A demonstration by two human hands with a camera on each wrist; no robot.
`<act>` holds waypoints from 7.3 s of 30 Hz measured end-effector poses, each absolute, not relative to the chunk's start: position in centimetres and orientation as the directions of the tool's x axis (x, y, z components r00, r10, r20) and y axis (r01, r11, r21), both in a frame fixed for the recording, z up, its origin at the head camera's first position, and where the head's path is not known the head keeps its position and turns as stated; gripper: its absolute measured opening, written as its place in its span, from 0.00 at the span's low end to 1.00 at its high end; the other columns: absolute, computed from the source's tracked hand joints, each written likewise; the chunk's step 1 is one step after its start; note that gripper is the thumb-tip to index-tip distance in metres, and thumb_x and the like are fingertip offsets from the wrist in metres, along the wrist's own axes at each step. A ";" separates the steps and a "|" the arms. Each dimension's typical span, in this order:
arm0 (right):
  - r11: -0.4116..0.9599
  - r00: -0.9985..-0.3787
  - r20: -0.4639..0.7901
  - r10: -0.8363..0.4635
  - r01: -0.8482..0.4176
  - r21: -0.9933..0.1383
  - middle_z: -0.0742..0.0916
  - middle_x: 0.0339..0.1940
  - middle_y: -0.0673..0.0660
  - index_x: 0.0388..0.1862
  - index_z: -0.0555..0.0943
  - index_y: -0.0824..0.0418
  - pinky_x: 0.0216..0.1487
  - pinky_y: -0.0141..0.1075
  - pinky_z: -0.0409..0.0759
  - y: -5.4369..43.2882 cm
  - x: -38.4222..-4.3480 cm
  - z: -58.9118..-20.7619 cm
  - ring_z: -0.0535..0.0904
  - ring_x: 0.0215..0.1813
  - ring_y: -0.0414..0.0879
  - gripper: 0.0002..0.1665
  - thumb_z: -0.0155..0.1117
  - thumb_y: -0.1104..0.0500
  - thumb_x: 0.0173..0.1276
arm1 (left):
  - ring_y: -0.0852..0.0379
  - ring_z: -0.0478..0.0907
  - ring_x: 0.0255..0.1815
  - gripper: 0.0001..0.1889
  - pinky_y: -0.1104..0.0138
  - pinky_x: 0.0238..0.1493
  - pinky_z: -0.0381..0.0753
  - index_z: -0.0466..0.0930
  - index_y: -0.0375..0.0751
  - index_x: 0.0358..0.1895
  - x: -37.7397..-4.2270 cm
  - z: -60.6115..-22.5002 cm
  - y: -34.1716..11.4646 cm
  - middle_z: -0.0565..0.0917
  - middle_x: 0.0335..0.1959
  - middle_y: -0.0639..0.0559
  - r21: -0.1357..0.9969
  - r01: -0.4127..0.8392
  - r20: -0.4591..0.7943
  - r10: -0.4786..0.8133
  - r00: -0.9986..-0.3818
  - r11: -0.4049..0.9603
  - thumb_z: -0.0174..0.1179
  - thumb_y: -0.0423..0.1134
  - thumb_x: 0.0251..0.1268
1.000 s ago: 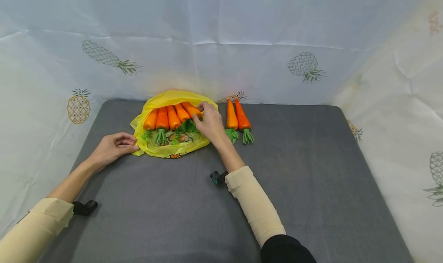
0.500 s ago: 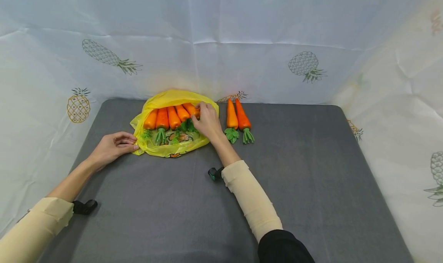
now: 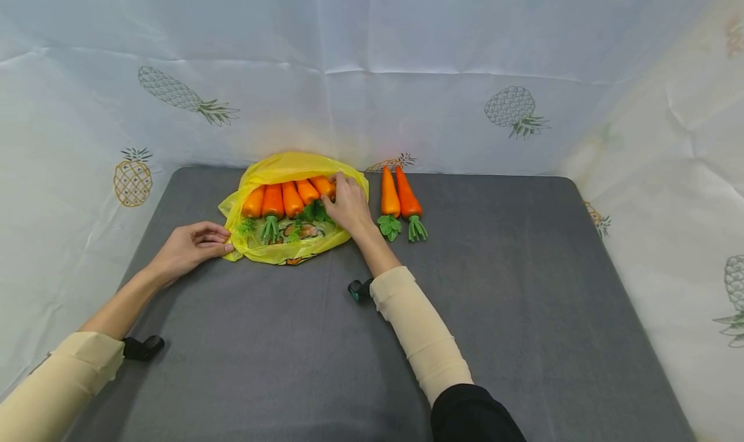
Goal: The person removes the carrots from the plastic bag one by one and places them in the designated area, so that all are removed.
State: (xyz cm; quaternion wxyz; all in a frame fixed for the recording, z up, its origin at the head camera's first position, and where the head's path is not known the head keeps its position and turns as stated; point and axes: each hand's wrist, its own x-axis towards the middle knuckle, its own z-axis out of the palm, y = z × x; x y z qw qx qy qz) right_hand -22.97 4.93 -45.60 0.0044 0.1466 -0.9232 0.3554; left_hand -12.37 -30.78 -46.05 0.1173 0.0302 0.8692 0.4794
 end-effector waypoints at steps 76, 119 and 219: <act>0.644 -0.970 0.186 -0.157 -0.243 -0.725 0.89 0.59 0.65 0.65 0.79 0.63 0.61 0.55 0.87 16.8 -13.6 -35.4 0.86 0.54 0.59 0.23 0.71 0.58 0.75 | 0.74 0.86 0.41 0.21 0.75 0.43 0.88 0.82 0.31 0.61 -12.2 -46.3 -30.9 0.89 0.44 0.59 0.847 -0.050 -0.169 0.179 -0.969 0.529 0.73 0.42 0.74; 0.595 -0.965 0.099 0.243 0.068 -0.801 0.85 0.66 0.73 0.68 0.79 0.68 0.65 0.59 0.83 25.5 -16.8 -44.4 0.83 0.62 0.68 0.24 0.68 0.57 0.80 | 0.75 0.85 0.41 0.21 0.76 0.43 0.87 0.83 0.31 0.60 -12.2 -46.3 -30.8 0.89 0.46 0.53 0.838 -0.053 -0.169 0.166 -0.971 0.544 0.74 0.42 0.73; 0.458 -0.900 0.238 -0.365 -0.396 -0.796 0.87 0.60 0.69 0.65 0.79 0.69 0.63 0.52 0.89 7.3 -21.9 -41.9 0.87 0.60 0.61 0.24 0.74 0.60 0.76 | 0.74 0.85 0.42 0.21 0.75 0.43 0.88 0.83 0.33 0.61 -12.4 -46.3 -30.8 0.88 0.53 0.35 0.830 -0.062 -0.188 0.173 -0.967 0.555 0.72 0.44 0.75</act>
